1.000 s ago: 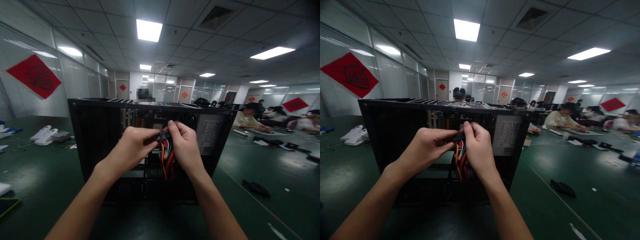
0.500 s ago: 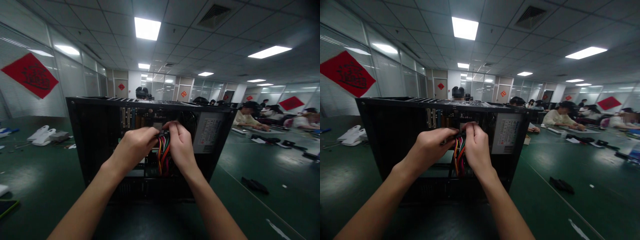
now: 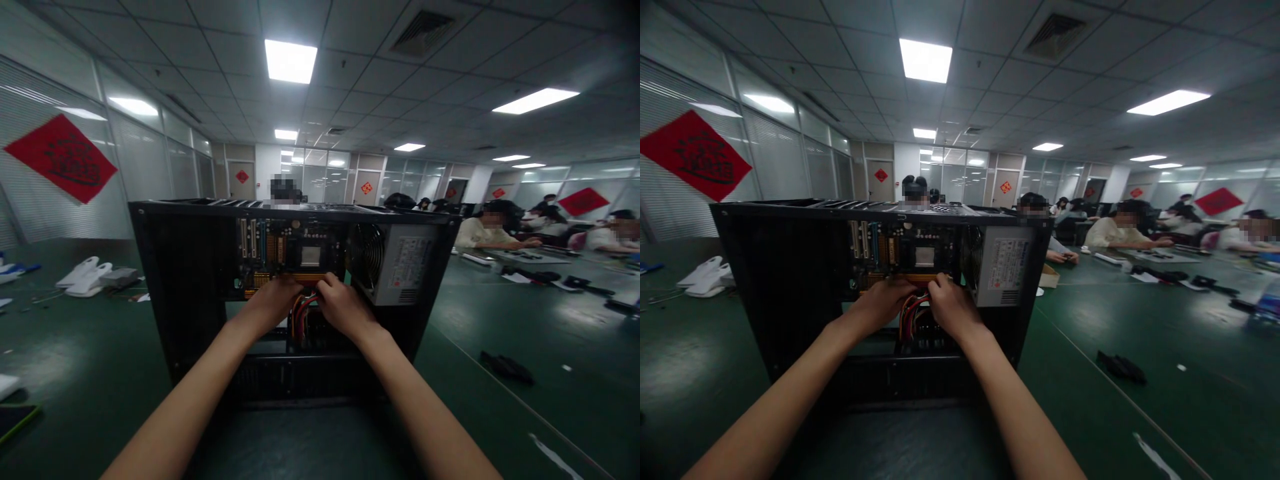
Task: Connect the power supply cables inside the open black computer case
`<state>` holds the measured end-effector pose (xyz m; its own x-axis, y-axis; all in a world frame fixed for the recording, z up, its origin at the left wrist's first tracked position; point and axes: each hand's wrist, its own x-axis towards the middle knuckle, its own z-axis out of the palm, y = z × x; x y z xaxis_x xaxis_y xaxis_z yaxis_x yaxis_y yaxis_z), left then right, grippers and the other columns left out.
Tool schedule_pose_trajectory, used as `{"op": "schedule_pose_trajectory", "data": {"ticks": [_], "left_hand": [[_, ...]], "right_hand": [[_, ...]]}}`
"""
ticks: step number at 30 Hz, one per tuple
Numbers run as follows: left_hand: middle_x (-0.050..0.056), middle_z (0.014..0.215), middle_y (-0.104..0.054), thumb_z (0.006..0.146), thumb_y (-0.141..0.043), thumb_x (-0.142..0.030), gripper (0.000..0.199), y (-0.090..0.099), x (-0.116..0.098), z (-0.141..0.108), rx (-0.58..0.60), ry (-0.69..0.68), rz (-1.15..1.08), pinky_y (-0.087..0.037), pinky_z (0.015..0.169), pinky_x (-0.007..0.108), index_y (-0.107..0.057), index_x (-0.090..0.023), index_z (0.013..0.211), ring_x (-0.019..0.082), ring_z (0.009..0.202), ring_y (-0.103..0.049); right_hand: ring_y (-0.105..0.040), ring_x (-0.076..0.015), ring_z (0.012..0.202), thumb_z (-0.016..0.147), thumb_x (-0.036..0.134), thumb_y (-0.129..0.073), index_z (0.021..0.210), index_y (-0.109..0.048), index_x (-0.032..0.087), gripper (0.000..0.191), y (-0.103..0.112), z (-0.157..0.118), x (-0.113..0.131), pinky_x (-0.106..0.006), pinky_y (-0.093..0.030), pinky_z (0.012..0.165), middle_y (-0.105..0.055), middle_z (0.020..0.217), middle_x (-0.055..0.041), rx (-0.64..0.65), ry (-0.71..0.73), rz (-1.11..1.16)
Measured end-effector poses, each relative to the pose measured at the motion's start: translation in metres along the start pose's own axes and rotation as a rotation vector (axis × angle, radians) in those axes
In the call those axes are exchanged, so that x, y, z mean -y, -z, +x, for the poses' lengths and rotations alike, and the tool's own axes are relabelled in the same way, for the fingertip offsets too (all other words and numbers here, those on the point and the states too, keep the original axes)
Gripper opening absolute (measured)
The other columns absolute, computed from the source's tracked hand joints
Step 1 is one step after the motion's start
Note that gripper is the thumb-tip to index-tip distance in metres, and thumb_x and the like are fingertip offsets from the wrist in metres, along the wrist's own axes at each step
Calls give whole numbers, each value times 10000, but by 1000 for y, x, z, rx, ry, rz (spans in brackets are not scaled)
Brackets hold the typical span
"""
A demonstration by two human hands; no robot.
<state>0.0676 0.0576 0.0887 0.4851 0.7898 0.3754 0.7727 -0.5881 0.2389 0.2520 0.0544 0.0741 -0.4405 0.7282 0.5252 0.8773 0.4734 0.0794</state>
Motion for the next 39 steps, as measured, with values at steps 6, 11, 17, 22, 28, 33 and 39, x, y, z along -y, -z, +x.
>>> {"op": "schedule_pose_trajectory", "data": {"ticks": [6,11,17,22,28,33,39], "left_hand": [[94,1096,-666,917,-452,-169,301,-18,11,-2,41,-48,118,-482,898,308,-696,-211,1090,218,1019,-636],[141,1040,-639,919,-448,-181,305,-20,3,-3,116,7,258,-496,782,336,-704,-152,1082,259,930,-648],[147,1043,-656,924,-456,-203,303,-20,-2,-1,123,75,342,-502,777,338,-714,-163,1077,272,950,-660],[125,1044,-682,910,-500,-210,257,-24,2,5,104,113,397,-509,813,343,-717,-176,1042,267,990,-665],[110,1018,-692,902,-491,-183,216,-26,6,8,66,100,423,-523,797,340,-696,-167,972,259,958,-680],[116,1013,-699,909,-500,-196,208,-25,6,6,51,123,399,-520,819,331,-697,-165,965,250,968,-678],[132,1011,-706,904,-535,-221,196,-27,11,6,27,102,356,-517,828,332,-711,-157,966,258,976,-677]], "right_hand": [[-591,-199,953,837,130,-567,950,-605,153,122,-13,-2,-11,-267,-439,778,-587,1063,-93,47,11,154],[-593,-202,934,821,134,-562,937,-624,147,132,-17,-3,-8,-273,-439,770,-600,1045,-98,96,24,160],[-600,-215,948,821,154,-568,945,-626,138,137,-22,-2,-8,-275,-443,777,-609,1037,-109,131,19,139],[-599,-222,973,833,187,-579,992,-622,137,172,-27,-1,-9,-280,-444,796,-598,1072,-114,171,34,136],[-616,-223,945,838,129,-537,997,-602,144,173,-24,-2,-3,-285,-445,756,-579,1087,-107,144,43,127],[-624,-201,906,868,68,-466,1027,-572,151,208,-20,-4,-1,-282,-438,735,-566,1102,-95,153,69,137],[-603,-200,982,896,70,-458,1049,-554,157,201,-21,2,-5,-280,-437,791,-563,1132,-94,149,94,117]]}}
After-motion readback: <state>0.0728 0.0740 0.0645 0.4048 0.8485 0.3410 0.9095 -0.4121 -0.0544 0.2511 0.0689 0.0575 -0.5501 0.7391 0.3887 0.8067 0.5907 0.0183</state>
